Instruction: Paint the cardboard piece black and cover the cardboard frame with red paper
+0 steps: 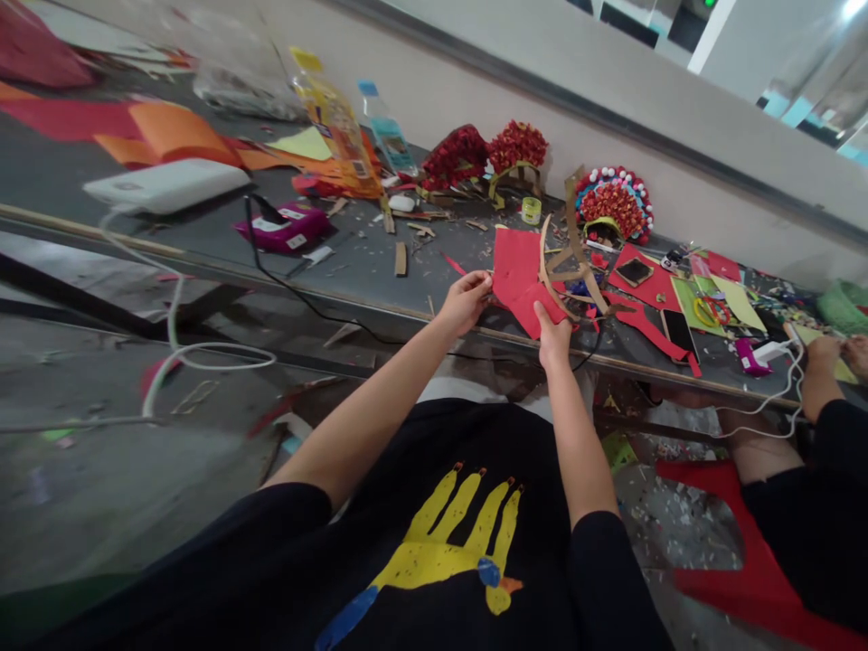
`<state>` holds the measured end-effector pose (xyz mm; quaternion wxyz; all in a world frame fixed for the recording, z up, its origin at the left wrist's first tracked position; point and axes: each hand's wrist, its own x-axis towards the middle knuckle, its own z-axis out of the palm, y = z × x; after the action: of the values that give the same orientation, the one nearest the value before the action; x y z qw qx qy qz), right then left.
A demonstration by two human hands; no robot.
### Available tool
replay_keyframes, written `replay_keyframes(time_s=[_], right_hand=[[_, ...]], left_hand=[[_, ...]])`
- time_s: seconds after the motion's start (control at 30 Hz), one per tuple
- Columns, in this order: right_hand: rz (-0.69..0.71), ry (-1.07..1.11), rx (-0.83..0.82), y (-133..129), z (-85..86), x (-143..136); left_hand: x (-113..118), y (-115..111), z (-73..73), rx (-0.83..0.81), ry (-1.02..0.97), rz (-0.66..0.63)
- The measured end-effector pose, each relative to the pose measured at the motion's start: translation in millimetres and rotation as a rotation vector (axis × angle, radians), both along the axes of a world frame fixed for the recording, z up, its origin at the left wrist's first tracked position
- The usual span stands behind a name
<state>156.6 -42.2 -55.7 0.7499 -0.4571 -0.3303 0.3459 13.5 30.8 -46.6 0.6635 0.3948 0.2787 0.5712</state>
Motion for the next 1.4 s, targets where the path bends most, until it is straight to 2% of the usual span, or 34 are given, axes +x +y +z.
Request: replay_keyframes(time_s=[0.27, 0.7, 1.17, 1.4], right_hand=[[-0.008, 0.028, -0.008, -1, -0.4, -1], [-0.002, 0.106, -0.034, -3, 3.4, -2], [0.010, 0.089, 0.001, 0, 2.7, -2], [-0.009, 0.106, -0.049, 2, 3.6, -1]], left_hand=[[6, 2, -5.1, 0.035, 0.008, 0.064], [-2, -7, 4.0, -0.017, 0.011, -0.069], [5, -6, 1.2, -0.015, 0.032, 0.008], [2, -6, 2.2, -0.034, 0.049, -0.029]])
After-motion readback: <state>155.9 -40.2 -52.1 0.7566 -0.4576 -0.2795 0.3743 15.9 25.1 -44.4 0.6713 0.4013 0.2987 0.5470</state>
